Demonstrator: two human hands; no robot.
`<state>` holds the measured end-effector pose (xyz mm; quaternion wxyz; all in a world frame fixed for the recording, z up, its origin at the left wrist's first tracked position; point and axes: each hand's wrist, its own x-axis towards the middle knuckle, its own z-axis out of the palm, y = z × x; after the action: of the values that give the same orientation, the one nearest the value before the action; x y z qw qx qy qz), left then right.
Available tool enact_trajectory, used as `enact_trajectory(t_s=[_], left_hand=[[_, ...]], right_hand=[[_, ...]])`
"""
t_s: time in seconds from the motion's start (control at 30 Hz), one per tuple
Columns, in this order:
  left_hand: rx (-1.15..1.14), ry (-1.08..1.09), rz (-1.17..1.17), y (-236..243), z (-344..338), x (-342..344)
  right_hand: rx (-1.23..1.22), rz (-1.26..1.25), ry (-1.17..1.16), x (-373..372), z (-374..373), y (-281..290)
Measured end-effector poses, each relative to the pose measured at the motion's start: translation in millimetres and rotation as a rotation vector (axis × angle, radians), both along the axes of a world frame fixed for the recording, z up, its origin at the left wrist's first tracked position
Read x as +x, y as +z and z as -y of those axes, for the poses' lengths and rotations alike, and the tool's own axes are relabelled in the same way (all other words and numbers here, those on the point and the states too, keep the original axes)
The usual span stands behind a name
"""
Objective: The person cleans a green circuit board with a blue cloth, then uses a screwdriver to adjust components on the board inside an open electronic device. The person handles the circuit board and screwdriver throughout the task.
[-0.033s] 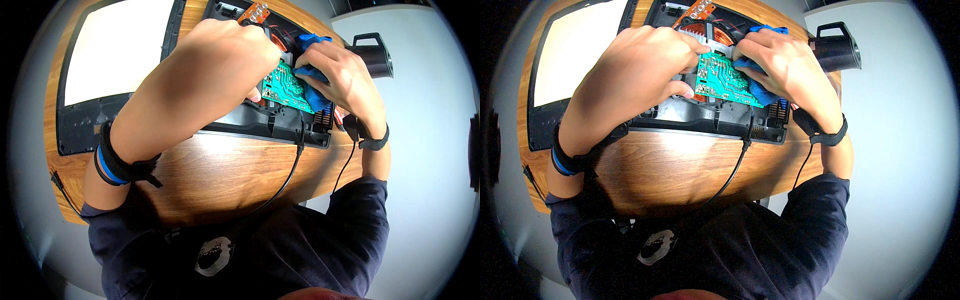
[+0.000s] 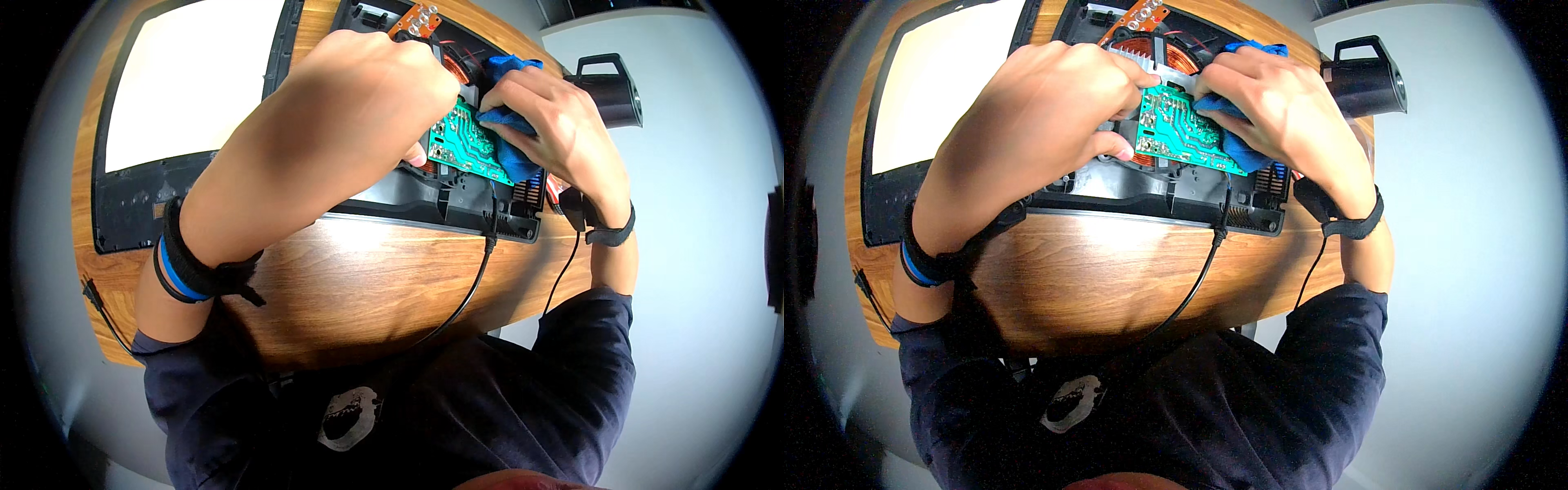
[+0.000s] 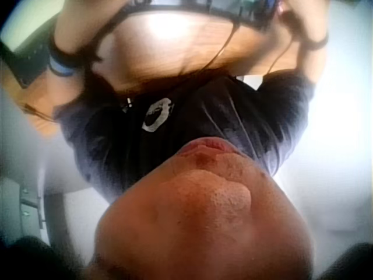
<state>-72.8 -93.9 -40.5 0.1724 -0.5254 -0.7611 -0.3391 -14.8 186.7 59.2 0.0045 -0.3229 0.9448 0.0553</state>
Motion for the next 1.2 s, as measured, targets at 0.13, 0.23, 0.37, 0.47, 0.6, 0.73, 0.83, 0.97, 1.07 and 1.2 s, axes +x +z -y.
enact_trajectory(t_s=[0.13, 0.23, 0.37, 0.47, 0.6, 0.73, 0.83, 0.97, 1.07, 1.2], left_hand=[[-0.018, 0.016, -0.002, 5, -1, 3], [0.013, 0.009, -0.022, -1, -1, 0], [0.004, 0.001, 0.000, -1, 1, 1], [-0.022, 0.016, 0.001, 6, 0, 3], [-0.009, 0.018, -0.010, 2, -1, 2], [-0.010, 0.015, 0.004, 2, -1, 1], [-0.020, 0.010, 0.008, 5, 1, 2], [-0.066, 0.016, 0.027, 10, 5, 2], [-0.066, 0.012, 0.028, 6, -1, 0], [-0.150, 0.007, 0.066, 20, 3, 1]], right_hand=[[-0.006, -0.018, 0.041, -2, 0, -6], [0.038, -0.037, 0.023, -4, -5, -5], [-0.057, -0.060, -0.041, -4, 1, -7], [-0.108, -0.082, -0.029, -6, 10, -12], [-0.029, -0.040, -0.010, -6, 8, -12], [-0.008, 0.005, -0.007, -7, 4, -8], [-0.114, -0.039, 0.010, -11, 10, -12], [-0.213, -0.076, 0.018, -13, 24, -22], [-0.208, -0.031, -0.034, -14, 10, -28], [-0.124, 0.007, -0.092, -3, -14, -15]])
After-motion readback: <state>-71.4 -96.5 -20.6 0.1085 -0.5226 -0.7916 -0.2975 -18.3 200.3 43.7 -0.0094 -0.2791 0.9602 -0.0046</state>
